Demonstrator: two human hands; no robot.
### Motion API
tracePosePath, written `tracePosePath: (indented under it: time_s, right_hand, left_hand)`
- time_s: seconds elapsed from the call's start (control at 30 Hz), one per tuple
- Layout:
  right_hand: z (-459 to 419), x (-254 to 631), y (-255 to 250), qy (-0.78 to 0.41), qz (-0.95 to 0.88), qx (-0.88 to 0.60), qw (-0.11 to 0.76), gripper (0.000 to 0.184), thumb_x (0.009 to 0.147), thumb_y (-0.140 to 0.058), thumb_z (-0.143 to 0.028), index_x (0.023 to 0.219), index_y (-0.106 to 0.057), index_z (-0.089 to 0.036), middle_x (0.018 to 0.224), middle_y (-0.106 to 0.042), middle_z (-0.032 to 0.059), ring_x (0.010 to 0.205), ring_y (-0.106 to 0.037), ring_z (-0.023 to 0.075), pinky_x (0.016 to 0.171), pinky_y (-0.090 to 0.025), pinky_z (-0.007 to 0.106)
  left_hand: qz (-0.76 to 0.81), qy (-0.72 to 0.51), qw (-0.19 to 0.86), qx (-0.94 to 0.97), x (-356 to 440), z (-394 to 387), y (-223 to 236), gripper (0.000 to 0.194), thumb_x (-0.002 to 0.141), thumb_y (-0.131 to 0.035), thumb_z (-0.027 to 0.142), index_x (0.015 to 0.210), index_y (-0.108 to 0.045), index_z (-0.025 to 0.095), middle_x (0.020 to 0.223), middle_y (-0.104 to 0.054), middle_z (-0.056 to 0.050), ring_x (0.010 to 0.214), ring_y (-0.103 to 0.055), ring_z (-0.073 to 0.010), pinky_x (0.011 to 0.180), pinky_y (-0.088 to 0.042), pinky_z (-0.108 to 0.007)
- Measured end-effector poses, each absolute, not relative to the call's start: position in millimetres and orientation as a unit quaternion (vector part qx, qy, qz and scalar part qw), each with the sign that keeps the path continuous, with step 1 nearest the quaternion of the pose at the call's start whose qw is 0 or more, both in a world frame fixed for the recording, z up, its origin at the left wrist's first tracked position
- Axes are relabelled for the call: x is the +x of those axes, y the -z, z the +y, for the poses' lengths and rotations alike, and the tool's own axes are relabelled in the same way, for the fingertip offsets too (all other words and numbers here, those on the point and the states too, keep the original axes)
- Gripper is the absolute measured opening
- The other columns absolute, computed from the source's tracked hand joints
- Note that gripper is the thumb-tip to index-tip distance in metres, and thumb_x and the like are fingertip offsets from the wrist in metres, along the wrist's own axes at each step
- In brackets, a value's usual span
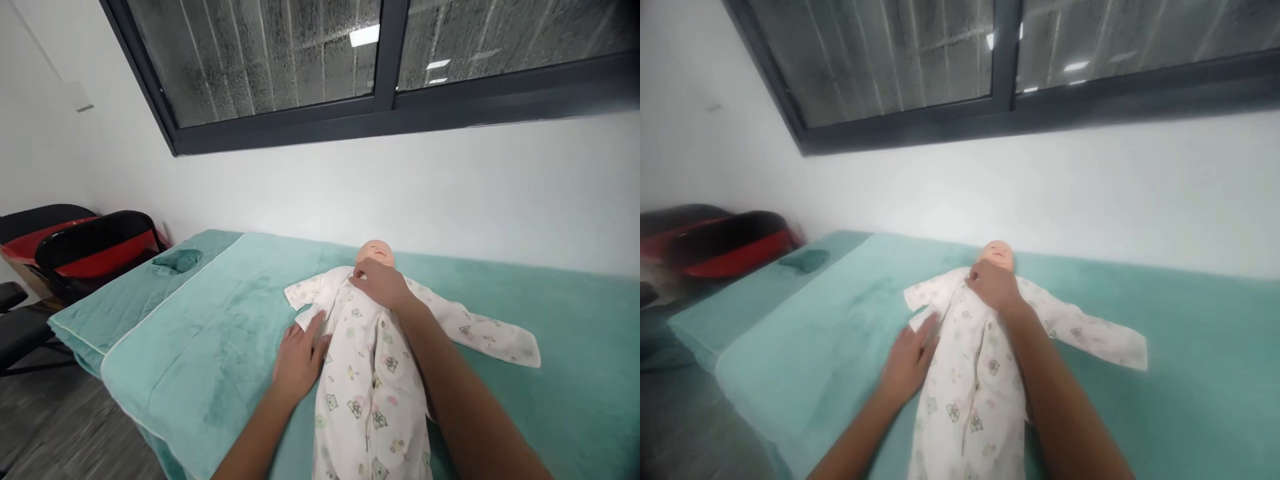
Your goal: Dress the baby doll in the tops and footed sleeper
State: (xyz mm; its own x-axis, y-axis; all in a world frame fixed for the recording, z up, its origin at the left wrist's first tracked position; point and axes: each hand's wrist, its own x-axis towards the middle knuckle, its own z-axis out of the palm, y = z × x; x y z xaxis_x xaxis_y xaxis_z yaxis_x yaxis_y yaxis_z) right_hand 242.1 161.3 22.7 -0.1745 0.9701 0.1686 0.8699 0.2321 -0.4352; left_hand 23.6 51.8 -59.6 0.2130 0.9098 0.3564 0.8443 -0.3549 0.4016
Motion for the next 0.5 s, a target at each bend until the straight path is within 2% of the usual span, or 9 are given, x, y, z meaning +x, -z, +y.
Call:
tracePosePath:
  time_s: [0.1, 0.17, 0.27, 0.33, 0.43, 0.5]
  right_hand:
    - [159, 245, -22, -0.14, -0.745, -0.609, 0.234, 0.026, 0.088, -0.048, -0.045, 0.085, -0.065, -0.025, 0.104, -0.07, -0.0005, 0.089, -0.062, 0.0181, 0.066, -0.037, 0.027]
    - [158, 249, -23, -0.169, -0.728, -0.61, 0.263, 0.032, 0.091, -0.043, -0.049, 0.086, -0.064, -0.026, 0.1, -0.071, 0.0, 0.09, -0.062, 0.0192, 0.07, -0.04, 0.029]
    - [157, 254, -26, -0.222, -0.686, -0.609, 0.33, 0.042, 0.094, -0.033, -0.055, 0.093, -0.063, -0.026, 0.102, -0.071, 0.0013, 0.095, -0.063, 0.0208, 0.078, -0.042, 0.031]
    - [156, 255, -28, -0.242, -0.664, -0.605, 0.368, 0.044, 0.093, -0.034, -0.059, 0.102, -0.062, -0.026, 0.108, -0.07, 0.002, 0.097, -0.063, 0.0206, 0.082, -0.043, 0.032]
    - [152, 252, -29, -0.231, -0.678, -0.607, 0.344, 0.047, 0.085, -0.051, -0.06, 0.117, -0.058, -0.026, 0.11, -0.068, 0.003, 0.095, -0.063, 0.0205, 0.081, -0.043, 0.031]
    - [147, 247, -28, -0.18, -0.706, -0.619, 0.294, 0.048, 0.081, -0.059, -0.051, 0.121, -0.056, -0.025, 0.111, -0.066, 0.0042, 0.094, -0.062, 0.0216, 0.076, -0.043, 0.031]
  left_hand:
    - [0.573, -0.364, 0.108, 0.726, 39, 57, 49, 0.046, 0.1, -0.035, 0.032, 0.145, -0.04, 0.025, 0.137, -0.058, -0.008, 0.123, -0.057, -0.0226, 0.098, -0.049, -0.041]
    - [0.518, -0.405, 0.082, 0.749, 53, 56, 37, 0.045, 0.099, -0.035, 0.024, 0.144, -0.041, 0.025, 0.139, -0.056, -0.007, 0.127, -0.054, -0.0201, 0.101, -0.048, -0.039]
    - [0.35, -0.378, 0.0, 0.857, 74, 48, 19, 0.046, 0.093, -0.035, 0.007, 0.133, -0.051, 0.023, 0.138, -0.057, -0.006, 0.132, -0.05, -0.0183, 0.108, -0.043, -0.039]
    - [0.282, -0.333, -0.035, 0.899, 82, 41, 12, 0.044, 0.089, -0.037, 0.001, 0.122, -0.057, 0.021, 0.139, -0.057, -0.004, 0.134, -0.047, -0.0187, 0.111, -0.039, -0.04]
    - [0.285, -0.29, -0.054, 0.912, 81, 34, 10, 0.044, 0.085, -0.039, -0.003, 0.118, -0.058, 0.02, 0.141, -0.055, -0.003, 0.136, -0.045, -0.0203, 0.114, -0.036, -0.043]
    - [0.29, -0.28, -0.054, 0.914, 76, 32, 12, 0.05, 0.084, -0.038, -0.005, 0.124, -0.055, 0.02, 0.143, -0.053, -0.003, 0.139, -0.041, -0.0201, 0.115, -0.036, -0.044]
